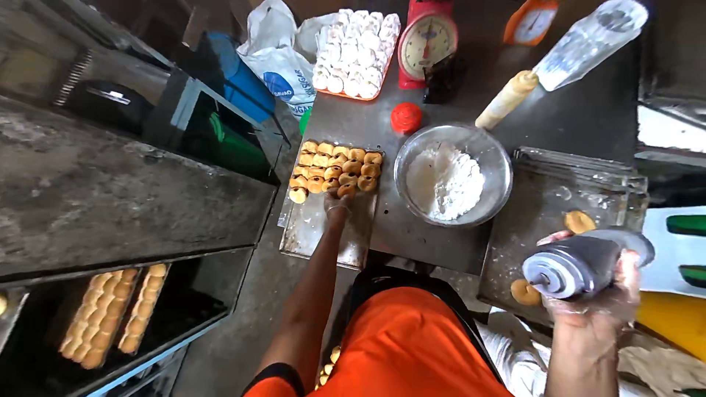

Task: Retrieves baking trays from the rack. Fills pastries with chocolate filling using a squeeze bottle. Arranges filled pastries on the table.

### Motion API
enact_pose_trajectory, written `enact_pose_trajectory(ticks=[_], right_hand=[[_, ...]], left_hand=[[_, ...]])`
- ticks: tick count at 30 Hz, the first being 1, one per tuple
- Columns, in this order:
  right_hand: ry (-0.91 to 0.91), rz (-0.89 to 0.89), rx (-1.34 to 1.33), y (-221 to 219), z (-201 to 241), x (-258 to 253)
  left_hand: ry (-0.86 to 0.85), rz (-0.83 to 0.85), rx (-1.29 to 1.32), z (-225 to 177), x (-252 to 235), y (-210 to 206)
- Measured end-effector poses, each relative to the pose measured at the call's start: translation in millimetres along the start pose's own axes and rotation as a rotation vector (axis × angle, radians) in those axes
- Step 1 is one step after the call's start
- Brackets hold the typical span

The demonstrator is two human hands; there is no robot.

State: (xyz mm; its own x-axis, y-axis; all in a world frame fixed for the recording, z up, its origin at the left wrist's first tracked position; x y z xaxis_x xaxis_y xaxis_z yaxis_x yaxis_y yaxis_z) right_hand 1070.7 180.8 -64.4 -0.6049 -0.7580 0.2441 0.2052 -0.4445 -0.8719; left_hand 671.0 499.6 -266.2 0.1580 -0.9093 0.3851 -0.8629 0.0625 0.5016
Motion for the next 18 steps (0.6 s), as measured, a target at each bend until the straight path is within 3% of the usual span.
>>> enact_pose_trajectory(ticks=[7,10,12,14,18], right_hand=[[0.265,-0.047,-0.066,41,78,31],[0.424,-0.161,-0.182,67,117,60],[0.551,-0.254,-0.148,86,139,81],[0.658,-0.342,-0.073,105,158,100],[0.750,-0.526,-0.034,139,176,122]], left_hand=[[-0.151,-0.173,-0.082,6,12,-8],[-0.403,-0.171,-0.265,-35,53,-22],[-0.612,0.006,-0.304,-88,112,-52],[-0.779,0.302,-0.305,-122,174,-100],[-1.093,0.840,-0.492,-139,273,-231]])
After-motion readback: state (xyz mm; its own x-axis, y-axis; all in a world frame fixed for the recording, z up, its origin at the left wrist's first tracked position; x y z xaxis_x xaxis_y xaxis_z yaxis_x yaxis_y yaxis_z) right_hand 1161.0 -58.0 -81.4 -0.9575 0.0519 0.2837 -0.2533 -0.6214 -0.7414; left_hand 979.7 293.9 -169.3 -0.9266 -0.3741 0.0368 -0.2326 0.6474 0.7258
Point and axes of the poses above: each hand's wrist, its own x-axis away from the middle knuckle, its own y-axis out of the back of the hand, z = x × y, the point moved 5 cm from there along -x, towards the middle knuckle
